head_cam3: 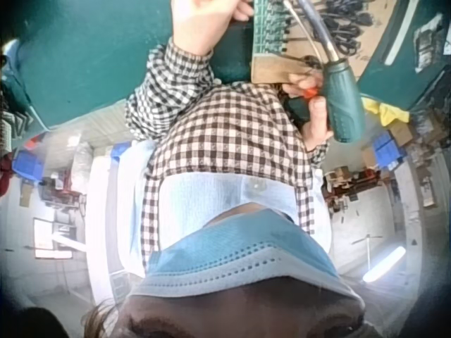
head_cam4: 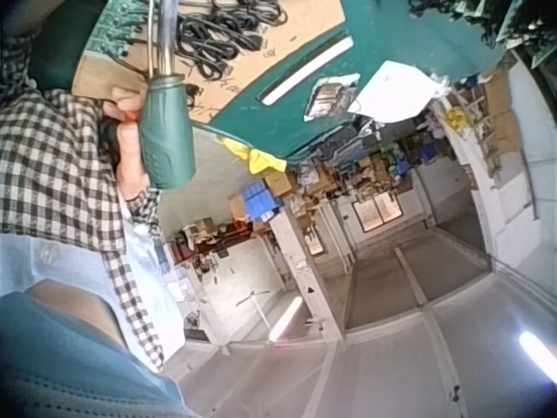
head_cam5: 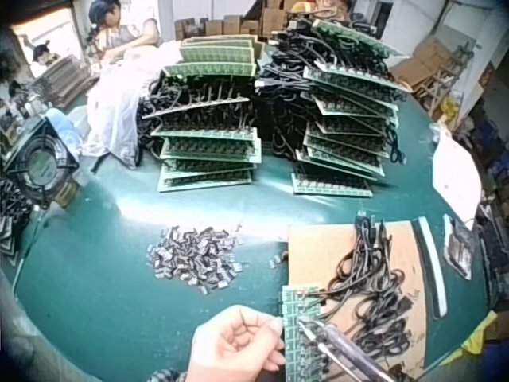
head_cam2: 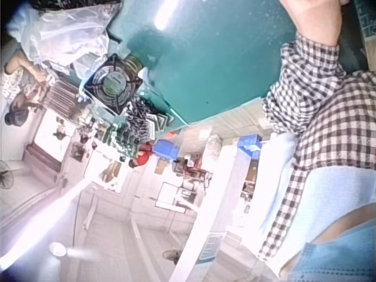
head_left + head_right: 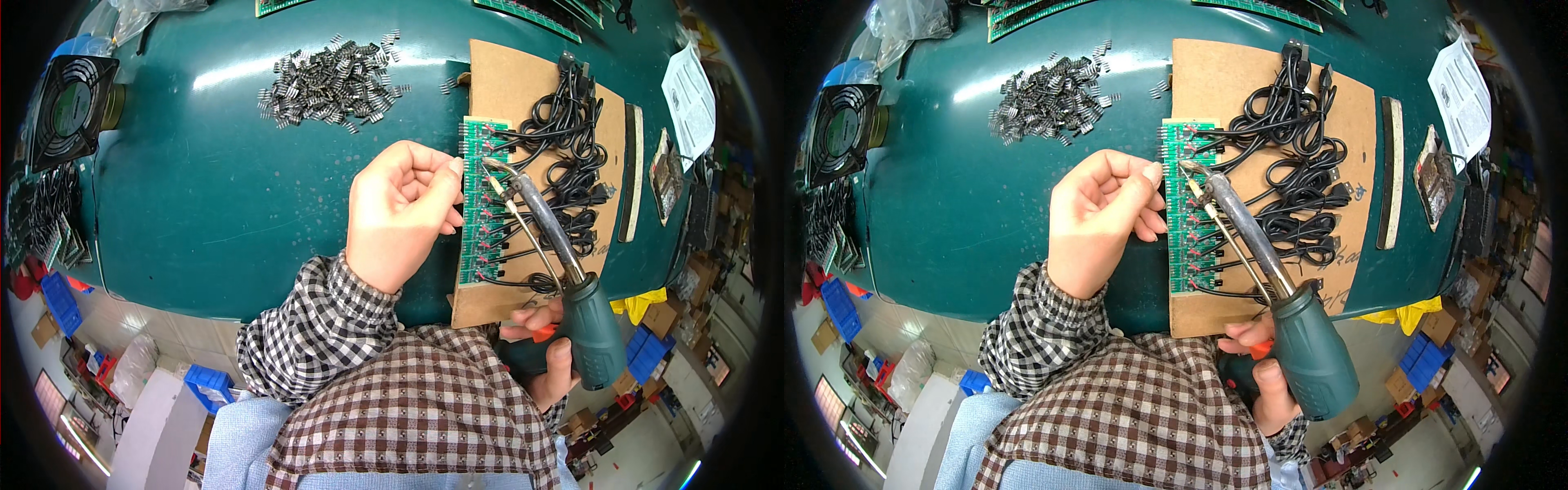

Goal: The person assembles a circuit board by picking electronic components from the table by hand, positioning them onto the board, and soldering them using a soldering gun.

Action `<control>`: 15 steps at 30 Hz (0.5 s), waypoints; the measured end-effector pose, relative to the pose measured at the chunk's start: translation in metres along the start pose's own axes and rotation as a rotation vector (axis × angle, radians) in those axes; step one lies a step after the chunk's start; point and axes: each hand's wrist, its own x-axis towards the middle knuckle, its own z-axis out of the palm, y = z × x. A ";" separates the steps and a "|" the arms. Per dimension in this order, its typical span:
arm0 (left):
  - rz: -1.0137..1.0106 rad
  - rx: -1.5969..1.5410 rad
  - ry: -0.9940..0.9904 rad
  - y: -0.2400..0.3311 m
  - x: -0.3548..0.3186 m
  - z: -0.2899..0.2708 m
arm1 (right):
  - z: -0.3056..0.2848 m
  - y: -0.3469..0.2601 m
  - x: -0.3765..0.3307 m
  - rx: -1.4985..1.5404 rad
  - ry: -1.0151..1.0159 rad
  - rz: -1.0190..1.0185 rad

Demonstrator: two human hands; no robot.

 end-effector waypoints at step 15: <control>0.008 0.001 0.006 0.001 0.000 0.001 | -0.003 0.003 0.000 0.074 -0.043 0.057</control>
